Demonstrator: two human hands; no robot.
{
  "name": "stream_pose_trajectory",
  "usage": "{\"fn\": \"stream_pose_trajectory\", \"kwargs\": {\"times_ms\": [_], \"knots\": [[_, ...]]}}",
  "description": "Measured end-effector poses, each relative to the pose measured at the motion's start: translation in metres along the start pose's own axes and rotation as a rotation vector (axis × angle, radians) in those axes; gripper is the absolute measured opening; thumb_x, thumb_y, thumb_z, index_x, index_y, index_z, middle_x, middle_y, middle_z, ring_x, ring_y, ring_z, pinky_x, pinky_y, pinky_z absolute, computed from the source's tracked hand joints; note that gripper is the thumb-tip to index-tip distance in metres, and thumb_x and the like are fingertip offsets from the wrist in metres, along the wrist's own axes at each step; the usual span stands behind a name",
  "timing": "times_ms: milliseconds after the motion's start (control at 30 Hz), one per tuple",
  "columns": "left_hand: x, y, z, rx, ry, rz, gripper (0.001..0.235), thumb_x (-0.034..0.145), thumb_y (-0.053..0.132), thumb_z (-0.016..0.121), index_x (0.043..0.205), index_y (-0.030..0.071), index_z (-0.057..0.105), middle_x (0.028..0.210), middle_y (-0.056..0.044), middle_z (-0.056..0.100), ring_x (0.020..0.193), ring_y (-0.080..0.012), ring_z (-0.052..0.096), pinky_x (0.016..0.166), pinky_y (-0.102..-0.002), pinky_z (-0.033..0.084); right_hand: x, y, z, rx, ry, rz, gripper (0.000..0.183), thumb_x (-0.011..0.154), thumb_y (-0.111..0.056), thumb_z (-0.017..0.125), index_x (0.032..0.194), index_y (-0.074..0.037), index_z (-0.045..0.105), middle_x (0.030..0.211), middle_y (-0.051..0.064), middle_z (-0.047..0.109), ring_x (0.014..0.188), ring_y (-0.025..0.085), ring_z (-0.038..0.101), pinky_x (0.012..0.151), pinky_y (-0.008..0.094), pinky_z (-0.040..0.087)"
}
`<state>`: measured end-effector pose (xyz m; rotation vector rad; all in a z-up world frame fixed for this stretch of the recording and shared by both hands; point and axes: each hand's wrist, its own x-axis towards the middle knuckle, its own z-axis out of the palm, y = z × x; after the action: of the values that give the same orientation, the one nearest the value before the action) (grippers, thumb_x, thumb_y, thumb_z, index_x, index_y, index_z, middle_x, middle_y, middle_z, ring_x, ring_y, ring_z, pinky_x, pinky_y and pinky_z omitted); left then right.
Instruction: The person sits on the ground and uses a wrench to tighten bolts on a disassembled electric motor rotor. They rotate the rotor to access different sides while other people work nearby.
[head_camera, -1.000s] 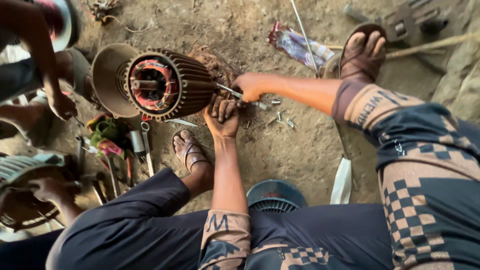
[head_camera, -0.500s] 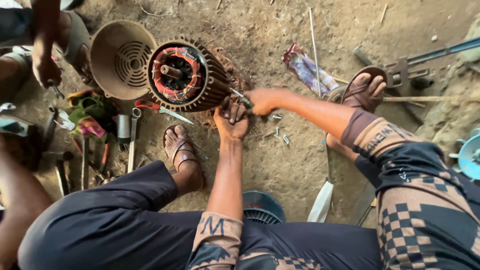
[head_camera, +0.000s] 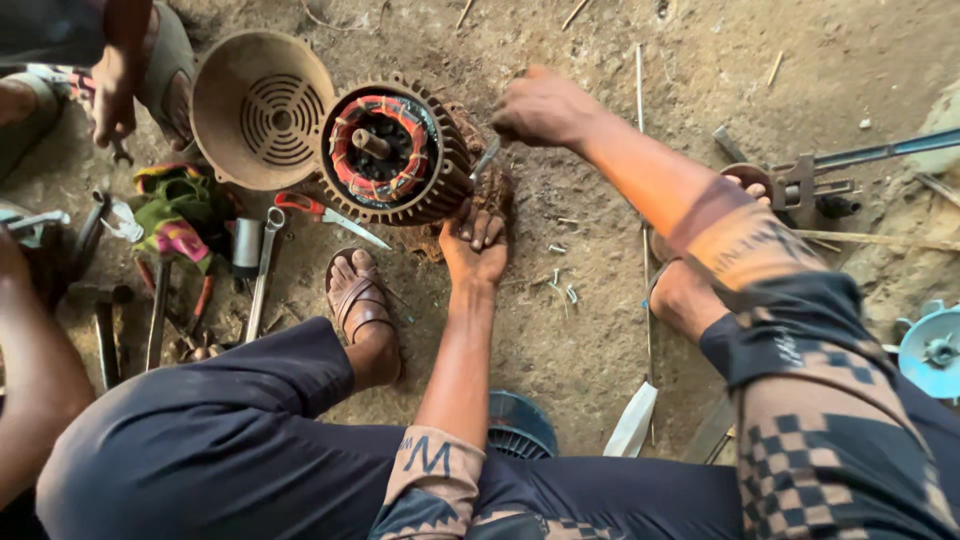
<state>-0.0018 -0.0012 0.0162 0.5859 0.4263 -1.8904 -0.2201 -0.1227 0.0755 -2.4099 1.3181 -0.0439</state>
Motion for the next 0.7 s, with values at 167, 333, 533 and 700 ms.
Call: {"fn": "stream_pose_trajectory", "kwargs": {"times_ms": [167,333,533,700], "knots": [[-0.006,0.006,0.01,-0.048,-0.068,-0.109,0.022,0.095,0.008,0.056,0.075,0.012,0.048,0.058,0.005,0.033,0.05,-0.0097,0.032,0.053,-0.026,0.029,0.018,0.012,0.012,-0.119,0.14,-0.179,0.023,0.092,-0.026,0.064,0.071,-0.018,0.07,0.073,0.002,0.066,0.064,0.022,0.051,0.059,0.037,0.048],[0.001,0.019,-0.002,0.116,-0.014,-0.164,0.026,0.097,0.01,0.054,0.072,0.012,0.046,0.058,0.004,0.033,0.05,-0.0096,0.032,0.052,-0.027,0.03,0.013,0.025,0.05,0.305,-0.396,0.259,0.024,0.098,-0.023,0.065,0.08,-0.011,0.076,0.069,0.005,0.066,0.059,0.018,0.049,0.057,0.035,0.044],[0.006,0.028,-0.014,0.193,-0.047,-0.181,0.034,0.1,0.013,0.053,0.067,0.014,0.045,0.053,0.005,0.031,0.044,-0.0086,0.03,0.046,-0.026,0.026,-0.043,-0.018,0.094,0.582,-0.591,0.173,0.031,0.097,-0.034,0.061,0.101,-0.007,0.074,0.075,0.008,0.074,0.065,0.02,0.065,0.064,0.04,0.054],[0.0,0.024,-0.006,0.21,-0.009,-0.14,0.038,0.102,0.014,0.051,0.065,0.015,0.042,0.053,0.005,0.032,0.045,-0.0092,0.03,0.046,-0.026,0.026,-0.044,-0.05,0.124,0.82,-0.426,0.227,0.043,0.098,-0.043,0.067,0.107,-0.002,0.074,0.083,0.009,0.074,0.075,0.02,0.063,0.073,0.038,0.053]]}}
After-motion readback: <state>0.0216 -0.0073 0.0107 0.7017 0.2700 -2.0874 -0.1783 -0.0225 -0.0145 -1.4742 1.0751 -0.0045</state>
